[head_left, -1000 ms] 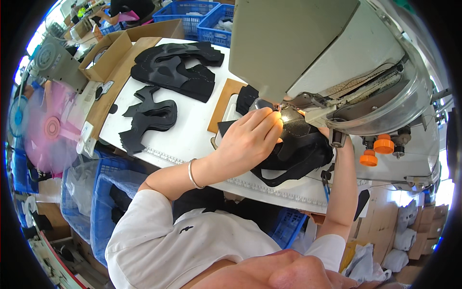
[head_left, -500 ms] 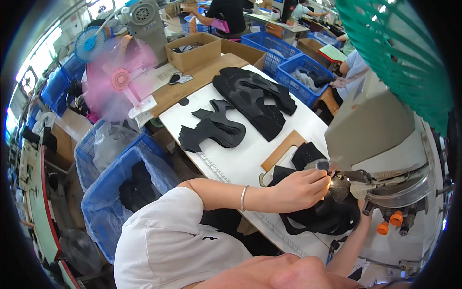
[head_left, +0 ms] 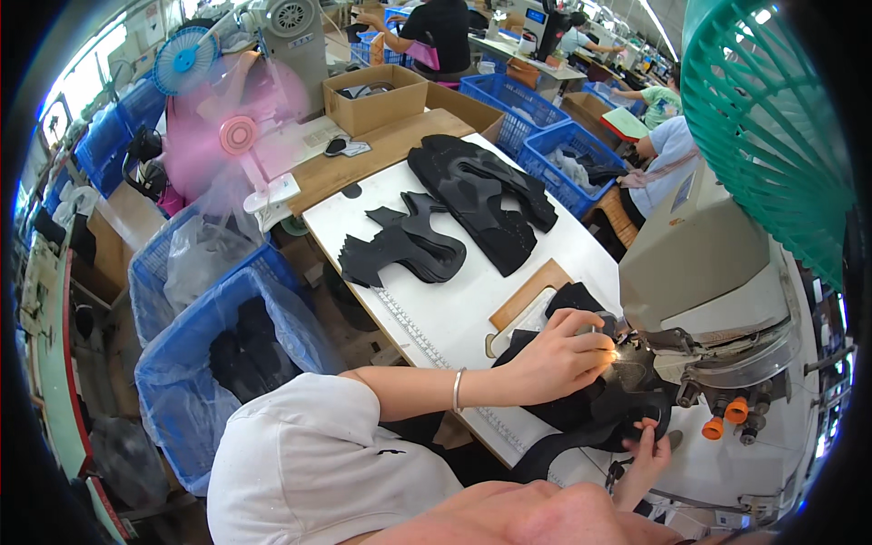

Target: The person stitches shoe upper components together using a sewing machine, repeatedly aligning and feeding the fabric pieces beneath the needle.

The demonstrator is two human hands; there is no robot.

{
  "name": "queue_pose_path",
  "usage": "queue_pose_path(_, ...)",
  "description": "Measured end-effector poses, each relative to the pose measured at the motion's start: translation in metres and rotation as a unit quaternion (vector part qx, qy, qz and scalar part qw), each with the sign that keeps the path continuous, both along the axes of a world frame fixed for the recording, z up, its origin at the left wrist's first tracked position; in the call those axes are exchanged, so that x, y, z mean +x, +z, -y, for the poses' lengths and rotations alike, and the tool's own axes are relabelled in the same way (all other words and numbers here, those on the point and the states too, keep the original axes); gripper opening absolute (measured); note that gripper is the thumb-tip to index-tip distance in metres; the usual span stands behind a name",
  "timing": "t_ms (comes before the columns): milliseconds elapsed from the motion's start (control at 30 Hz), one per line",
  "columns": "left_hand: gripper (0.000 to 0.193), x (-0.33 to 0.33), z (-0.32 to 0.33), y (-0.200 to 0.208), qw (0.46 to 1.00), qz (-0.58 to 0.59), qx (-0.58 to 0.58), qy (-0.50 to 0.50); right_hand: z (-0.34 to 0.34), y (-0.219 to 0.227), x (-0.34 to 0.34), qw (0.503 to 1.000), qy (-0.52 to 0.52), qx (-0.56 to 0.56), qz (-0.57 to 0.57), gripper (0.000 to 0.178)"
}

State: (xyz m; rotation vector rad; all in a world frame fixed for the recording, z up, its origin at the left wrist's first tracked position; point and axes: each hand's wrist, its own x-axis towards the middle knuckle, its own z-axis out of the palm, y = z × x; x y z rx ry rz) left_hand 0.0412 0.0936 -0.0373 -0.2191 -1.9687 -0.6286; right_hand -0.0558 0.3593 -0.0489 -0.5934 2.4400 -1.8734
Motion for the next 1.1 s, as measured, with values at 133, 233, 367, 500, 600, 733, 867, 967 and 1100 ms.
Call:
queue_pose_path(133,0.03,0.006,-0.004,0.003,0.988,0.057,0.14,0.026,-0.017,0.028,0.009,0.979,0.114,-0.146,0.085,0.022)
queue_pose_path(233,0.035,0.006,-0.006,0.007,0.975,0.116,0.191,0.01,-0.016,0.018,-0.005,0.975,0.102,-0.164,0.107,0.027)
queue_pose_path(367,0.032,0.008,0.0,0.006,0.974,0.142,0.173,0.011,0.015,-0.004,-0.006,0.991,-0.099,-0.036,-0.083,0.03)
queue_pose_path(500,0.033,0.006,0.004,0.002,0.974,0.145,0.172,0.005,0.045,-0.004,0.042,0.98,-0.133,-0.114,-0.096,0.019)
queue_pose_path(600,0.033,0.011,0.002,0.008,0.961,0.185,0.203,-0.011,0.048,-0.014,0.058,0.988,-0.028,-0.154,0.011,0.021)
queue_pose_path(733,0.032,0.009,0.003,0.002,0.962,0.173,0.21,-0.023,0.068,0.014,0.093,0.956,0.0,-0.171,-0.24,0.03)
queue_pose_path(867,0.033,0.007,0.002,0.0,0.961,0.169,0.219,-0.03,0.076,0.074,0.131,0.917,0.135,-0.259,-0.273,0.02)
queue_pose_path(967,0.033,0.008,-0.003,0.003,0.963,0.164,0.212,-0.029,0.084,0.094,0.164,0.816,0.229,-0.476,-0.235,0.014)
queue_pose_path(1100,0.033,0.004,0.002,-0.006,0.961,0.167,0.218,-0.02,0.098,0.088,0.152,0.771,0.262,-0.543,-0.204,0.015)
